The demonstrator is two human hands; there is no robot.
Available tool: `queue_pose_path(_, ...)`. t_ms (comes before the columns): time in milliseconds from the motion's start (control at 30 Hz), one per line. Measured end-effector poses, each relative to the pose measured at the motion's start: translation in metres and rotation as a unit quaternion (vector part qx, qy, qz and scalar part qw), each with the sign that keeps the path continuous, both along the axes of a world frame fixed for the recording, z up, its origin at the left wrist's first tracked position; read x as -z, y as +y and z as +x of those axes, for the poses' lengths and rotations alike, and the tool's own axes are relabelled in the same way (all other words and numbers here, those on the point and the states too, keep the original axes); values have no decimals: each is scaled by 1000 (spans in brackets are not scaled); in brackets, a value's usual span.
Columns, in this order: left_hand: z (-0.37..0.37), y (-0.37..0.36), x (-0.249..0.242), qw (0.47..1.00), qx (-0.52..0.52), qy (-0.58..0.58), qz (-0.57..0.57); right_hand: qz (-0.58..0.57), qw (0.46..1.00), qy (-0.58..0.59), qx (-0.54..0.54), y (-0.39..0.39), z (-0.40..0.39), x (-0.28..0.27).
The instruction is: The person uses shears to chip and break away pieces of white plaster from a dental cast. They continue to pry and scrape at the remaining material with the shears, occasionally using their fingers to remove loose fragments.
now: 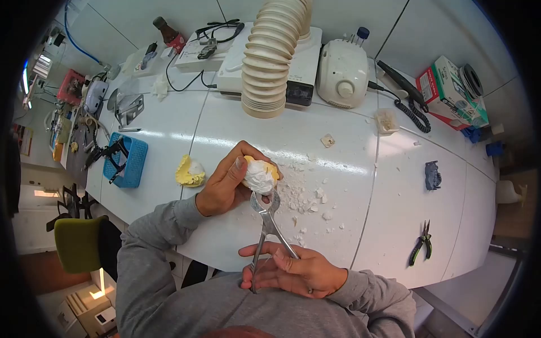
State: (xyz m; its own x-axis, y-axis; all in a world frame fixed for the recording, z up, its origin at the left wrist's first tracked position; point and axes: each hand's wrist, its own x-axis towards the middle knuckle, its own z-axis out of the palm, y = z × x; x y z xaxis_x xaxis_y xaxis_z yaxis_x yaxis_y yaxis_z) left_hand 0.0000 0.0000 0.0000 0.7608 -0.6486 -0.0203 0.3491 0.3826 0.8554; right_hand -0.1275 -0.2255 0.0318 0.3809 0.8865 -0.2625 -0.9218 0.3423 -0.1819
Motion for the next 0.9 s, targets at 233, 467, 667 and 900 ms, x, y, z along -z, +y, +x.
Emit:
queue_pose_path(233,0,-1,-1,1000,6,1,30,-3,1000,7,28,7,-11,8)
queue_pose_path(467,0,-3,2,999,0,-13,34,-6,999,13,33,10,-15,15)
queue_pose_path(667,-2,-4,7,999,-30,-30,17,-18,1000,-17,12,8,-5,-2)
queue_pose_path(900,-5,-3,5,996,-62,-34,46,-109,992,-57,30,12,-2,-6)
